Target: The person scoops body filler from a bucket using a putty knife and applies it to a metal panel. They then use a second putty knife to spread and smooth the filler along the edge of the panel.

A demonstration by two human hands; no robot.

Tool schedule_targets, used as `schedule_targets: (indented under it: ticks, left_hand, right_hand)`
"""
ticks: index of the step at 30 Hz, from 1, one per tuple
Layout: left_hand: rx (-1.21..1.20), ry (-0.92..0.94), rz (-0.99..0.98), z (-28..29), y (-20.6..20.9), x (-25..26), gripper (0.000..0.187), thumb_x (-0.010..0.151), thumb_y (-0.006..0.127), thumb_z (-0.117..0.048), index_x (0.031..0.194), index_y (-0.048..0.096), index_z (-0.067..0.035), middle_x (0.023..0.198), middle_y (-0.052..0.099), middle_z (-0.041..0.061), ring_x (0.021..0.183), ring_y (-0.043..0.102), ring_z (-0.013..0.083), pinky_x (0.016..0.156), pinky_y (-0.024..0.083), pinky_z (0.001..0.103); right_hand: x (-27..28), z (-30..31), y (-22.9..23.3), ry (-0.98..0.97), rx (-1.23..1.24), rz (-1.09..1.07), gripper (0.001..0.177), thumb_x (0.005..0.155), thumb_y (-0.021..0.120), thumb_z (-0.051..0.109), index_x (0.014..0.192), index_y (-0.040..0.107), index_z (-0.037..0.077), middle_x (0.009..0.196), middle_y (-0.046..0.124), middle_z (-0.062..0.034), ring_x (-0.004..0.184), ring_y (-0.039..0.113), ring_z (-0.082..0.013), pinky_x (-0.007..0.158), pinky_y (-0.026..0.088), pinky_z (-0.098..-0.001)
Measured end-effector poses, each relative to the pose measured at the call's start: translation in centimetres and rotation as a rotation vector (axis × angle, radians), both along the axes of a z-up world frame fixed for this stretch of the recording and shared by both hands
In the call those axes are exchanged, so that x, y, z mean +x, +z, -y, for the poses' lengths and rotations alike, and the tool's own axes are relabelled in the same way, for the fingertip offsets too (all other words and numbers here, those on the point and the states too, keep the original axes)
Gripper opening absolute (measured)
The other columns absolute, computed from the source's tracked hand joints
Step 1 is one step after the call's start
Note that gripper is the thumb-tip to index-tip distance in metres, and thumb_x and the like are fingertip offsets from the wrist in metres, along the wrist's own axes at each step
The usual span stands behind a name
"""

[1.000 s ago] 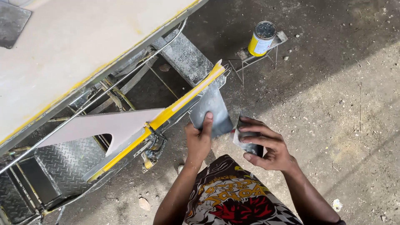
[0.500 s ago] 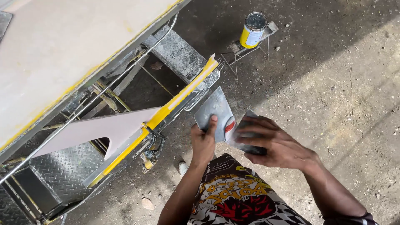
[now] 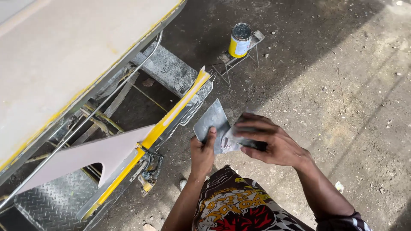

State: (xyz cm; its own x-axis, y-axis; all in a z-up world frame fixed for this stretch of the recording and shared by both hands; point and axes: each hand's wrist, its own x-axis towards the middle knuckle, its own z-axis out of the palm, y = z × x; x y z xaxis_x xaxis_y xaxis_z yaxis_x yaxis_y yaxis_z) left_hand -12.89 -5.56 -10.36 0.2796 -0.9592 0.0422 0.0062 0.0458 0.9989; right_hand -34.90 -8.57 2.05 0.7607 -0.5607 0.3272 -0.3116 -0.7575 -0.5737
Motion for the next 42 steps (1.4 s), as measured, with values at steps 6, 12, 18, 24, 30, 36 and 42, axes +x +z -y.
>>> schedule_targets:
  ticks: [6, 12, 18, 24, 30, 36, 42]
  left_hand:
    - [0.053, 0.042, -0.438, 1.0, 3.5, -0.5, 0.024, 0.093, 0.072, -0.026, 0.09, 0.073, -0.002, 0.078, 0.069, 0.007, 0.063, 0.064, 0.0169, 0.056, 0.054, 0.034]
    - [0.109, 0.087, -0.889, -0.6, 4.1, 0.5, 0.022, 0.084, 0.079, -0.012, 0.101, 0.068, -0.003, 0.098, 0.077, 0.013, 0.08, 0.078, 0.0246, 0.07, 0.068, 0.04]
    - [0.018, -0.013, -0.534, -1.1, 4.5, 0.5, 0.016, 0.094, 0.074, -0.02, 0.094, 0.073, -0.004, 0.085, 0.074, 0.007, 0.07, 0.072, 0.0174, 0.06, 0.062, 0.034]
    - [-0.172, 0.036, 0.372, -1.8, 8.7, -0.6, 0.042, 0.105, 0.06, -0.033, 0.075, 0.062, -0.003, 0.054, 0.057, 0.004, 0.046, 0.058, 0.0127, 0.045, 0.044, 0.033]
    - [-0.145, 0.117, 0.35, -2.5, 7.8, 0.7, 0.045, 0.104, 0.061, -0.034, 0.072, 0.062, -0.004, 0.051, 0.053, 0.001, 0.043, 0.05, 0.012, 0.041, 0.036, 0.035]
    - [-0.028, 0.219, -0.253, -2.0, 6.1, 0.8, 0.026, 0.096, 0.071, -0.024, 0.08, 0.07, -0.004, 0.07, 0.066, 0.003, 0.058, 0.062, 0.0113, 0.054, 0.048, 0.032]
    - [0.104, 0.216, -0.79, -3.0, 2.5, 2.1, 0.016, 0.086, 0.078, -0.019, 0.095, 0.071, -0.007, 0.09, 0.073, 0.006, 0.073, 0.068, 0.0161, 0.055, 0.053, 0.032]
  right_hand:
    - [-0.6, 1.0, -4.9, 0.109, 0.155, 0.283, 0.039, 0.084, 0.085, 0.022, 0.123, 0.076, 0.018, 0.15, 0.062, -0.0024, 0.152, 0.046, -0.0343, 0.128, 0.038, -0.0573]
    - [-2.1, 2.1, -4.8, 0.146, 0.229, 0.384, 0.043, 0.08, 0.088, 0.026, 0.121, 0.074, 0.02, 0.147, 0.06, -0.0019, 0.149, 0.044, -0.0353, 0.121, 0.046, -0.0539]
    - [-2.1, 1.4, -0.1, -0.154, -0.143, 0.008, 0.048, 0.078, 0.084, 0.034, 0.124, 0.072, 0.022, 0.142, 0.063, 0.0003, 0.147, 0.044, -0.0276, 0.121, 0.041, -0.0482]
    - [1.7, -0.7, 0.0, 0.032, -0.213, -0.054, 0.045, 0.077, 0.081, 0.032, 0.12, 0.074, 0.019, 0.137, 0.064, -0.0037, 0.142, 0.046, -0.0315, 0.12, 0.035, -0.052]
    - [0.2, 0.7, -3.1, 0.156, -0.043, -0.157, 0.05, 0.071, 0.085, 0.03, 0.118, 0.076, 0.019, 0.137, 0.064, -0.0034, 0.14, 0.044, -0.0343, 0.117, 0.034, -0.0518]
    - [1.2, 1.2, -5.7, 0.229, 0.049, 0.492, 0.046, 0.081, 0.084, 0.022, 0.125, 0.072, 0.025, 0.149, 0.061, 0.0021, 0.153, 0.045, -0.0301, 0.129, 0.042, -0.0495]
    - [-1.0, 3.3, -2.5, 0.091, -0.363, -0.11, 0.043, 0.077, 0.086, 0.026, 0.118, 0.076, 0.022, 0.136, 0.065, 0.0032, 0.14, 0.052, -0.0231, 0.12, 0.043, -0.0522]
